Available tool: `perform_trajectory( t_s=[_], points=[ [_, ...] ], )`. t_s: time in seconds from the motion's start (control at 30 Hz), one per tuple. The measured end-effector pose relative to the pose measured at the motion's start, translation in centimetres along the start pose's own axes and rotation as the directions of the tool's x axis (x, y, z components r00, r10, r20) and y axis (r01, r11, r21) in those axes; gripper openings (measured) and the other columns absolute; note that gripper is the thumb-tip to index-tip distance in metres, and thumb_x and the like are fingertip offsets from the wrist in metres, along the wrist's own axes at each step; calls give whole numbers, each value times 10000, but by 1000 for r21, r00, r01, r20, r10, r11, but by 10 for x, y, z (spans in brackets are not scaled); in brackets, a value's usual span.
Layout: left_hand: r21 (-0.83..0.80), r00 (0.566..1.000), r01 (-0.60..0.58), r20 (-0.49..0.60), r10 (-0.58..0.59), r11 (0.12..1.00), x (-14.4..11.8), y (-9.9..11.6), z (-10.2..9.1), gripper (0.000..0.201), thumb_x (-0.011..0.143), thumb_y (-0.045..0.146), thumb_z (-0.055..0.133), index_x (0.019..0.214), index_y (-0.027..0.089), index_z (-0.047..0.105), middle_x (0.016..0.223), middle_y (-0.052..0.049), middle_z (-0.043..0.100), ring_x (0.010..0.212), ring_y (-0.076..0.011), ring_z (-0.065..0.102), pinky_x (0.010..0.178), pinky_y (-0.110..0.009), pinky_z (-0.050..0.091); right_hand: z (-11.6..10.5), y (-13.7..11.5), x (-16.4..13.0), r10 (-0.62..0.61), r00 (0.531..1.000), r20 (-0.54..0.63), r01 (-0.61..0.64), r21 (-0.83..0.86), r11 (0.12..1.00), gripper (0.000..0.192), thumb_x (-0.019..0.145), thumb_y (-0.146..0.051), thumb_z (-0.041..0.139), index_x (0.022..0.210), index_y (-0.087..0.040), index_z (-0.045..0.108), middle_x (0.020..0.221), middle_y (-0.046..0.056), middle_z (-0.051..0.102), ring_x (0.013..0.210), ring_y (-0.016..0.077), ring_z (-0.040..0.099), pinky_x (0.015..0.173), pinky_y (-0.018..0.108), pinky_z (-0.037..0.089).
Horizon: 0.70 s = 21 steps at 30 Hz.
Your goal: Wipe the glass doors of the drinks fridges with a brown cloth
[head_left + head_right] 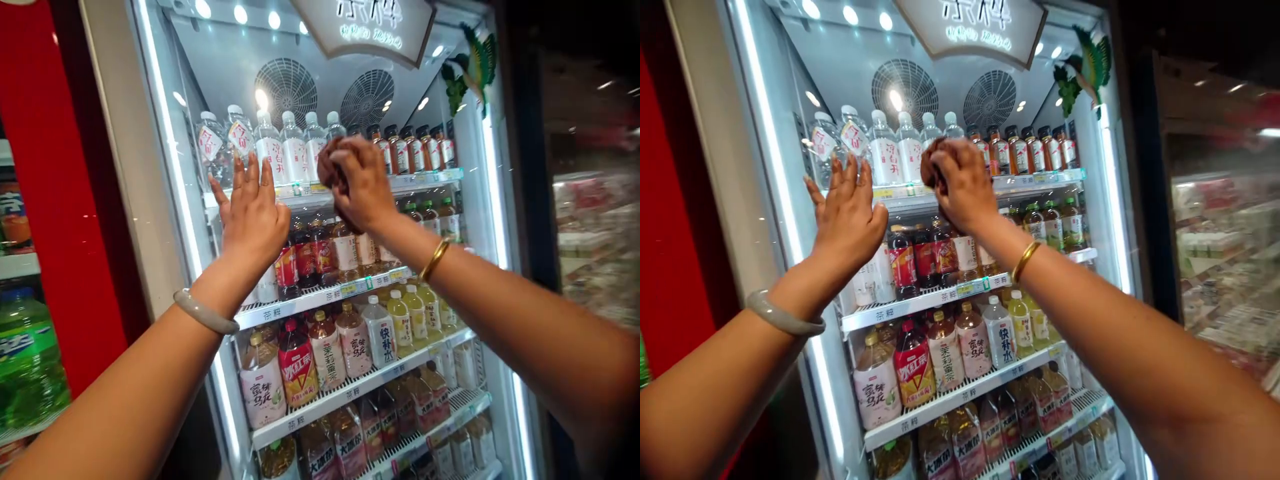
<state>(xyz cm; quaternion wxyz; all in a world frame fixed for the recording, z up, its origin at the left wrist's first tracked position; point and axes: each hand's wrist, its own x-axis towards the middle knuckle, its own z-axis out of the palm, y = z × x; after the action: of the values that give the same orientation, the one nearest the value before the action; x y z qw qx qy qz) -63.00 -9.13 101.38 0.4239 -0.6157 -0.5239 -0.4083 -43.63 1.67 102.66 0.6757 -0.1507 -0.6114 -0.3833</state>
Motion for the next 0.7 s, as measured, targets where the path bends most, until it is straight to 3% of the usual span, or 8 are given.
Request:
perform_trajectory(
  t_s=[0.03, 0.1, 0.2, 0.3, 0.43, 0.53, 0.63, 0.7],
  points=[
    [-14, 1000, -23, -1, 23, 1000, 0, 4, 4, 765, 937, 278, 417, 1671, 127, 263, 1780, -95, 121, 1663, -268, 1, 1281, -513, -236, -3, -4, -10, -15, 1000, 8, 16, -10, 1000, 335, 988, -342, 486, 1243, -232, 673, 1450, 89, 611, 1465, 308, 496, 1267, 536, 379],
    [-42, 997, -71, -30, 70, 997, 2, 13, 13, 746, 942, 290, 407, 1659, 116, 294, 1769, -105, 178, 1662, -273, 39, 1278, -515, -240, -6, -13, -16, -184, 973, 139, 188, -14, 982, 315, 997, -275, 507, 1282, -273, 641, 1484, 47, 582, 1500, 258, 444, 1310, 510, 351],
    [-73, 992, -83, -99, 76, 994, 11, 24, 22, 724, 952, 305, 390, 1650, 125, 319, 1762, -72, 230, 1658, -295, 81, 1270, -491, -253, -5, -8, 7, -347, 899, 268, 368, -29, 929, 338, 1044, -273, 451, 1348, -307, 596, 1540, 10, 533, 1541, 216, 367, 1328, 468, 327],
    [-81, 993, -64, -100, 55, 995, 16, 33, 24, 733, 944, 293, 397, 1655, 140, 309, 1773, -66, 183, 1660, -297, 61, 1254, -507, -278, -8, 22, 25, -229, 943, 242, 255, -83, 963, 333, 1040, -252, 443, 1332, -306, 594, 1499, 34, 554, 1496, 236, 411, 1297, 514, 356],
    [-90, 998, -54, -33, 51, 994, 9, 49, 25, 749, 937, 280, 429, 1663, 157, 294, 1779, -84, 150, 1663, -279, 18, 1251, -521, -284, -14, 47, -7, -55, 989, 138, 69, -102, 992, 340, 1005, -270, 521, 1339, -269, 585, 1515, 81, 514, 1513, 301, 392, 1288, 599, 327],
    [-99, 998, -58, 9, 59, 993, 10, 66, 29, 748, 948, 277, 445, 1670, 169, 281, 1780, -78, 156, 1663, -282, 22, 1254, -514, -279, -19, 42, -29, -219, 949, 228, 234, -42, 971, 346, 1025, -310, 504, 1361, -298, 587, 1567, 41, 487, 1577, 272, 316, 1323, 576, 279],
    [-86, 999, -48, 5, 49, 995, 20, 82, 34, 727, 959, 259, 417, 1669, 178, 285, 1781, -58, 151, 1664, -243, -4, 1250, -492, -289, -24, 49, -13, -374, 879, 297, 380, 40, 924, 363, 1063, -339, 410, 1356, -305, 621, 1561, 4, 538, 1572, 211, 348, 1330, 494, 301],
    [-79, 1000, -27, -10, 26, 997, 29, 92, 37, 738, 947, 252, 431, 1669, 190, 289, 1784, -33, 133, 1664, -222, -29, 1242, -480, -305, -29, 70, 3, -313, 914, 258, 317, 29, 948, 433, 1077, -377, 316, 1303, -255, 665, 1526, 17, 583, 1556, 189, 375, 1314, 445, 310]
  ],
)
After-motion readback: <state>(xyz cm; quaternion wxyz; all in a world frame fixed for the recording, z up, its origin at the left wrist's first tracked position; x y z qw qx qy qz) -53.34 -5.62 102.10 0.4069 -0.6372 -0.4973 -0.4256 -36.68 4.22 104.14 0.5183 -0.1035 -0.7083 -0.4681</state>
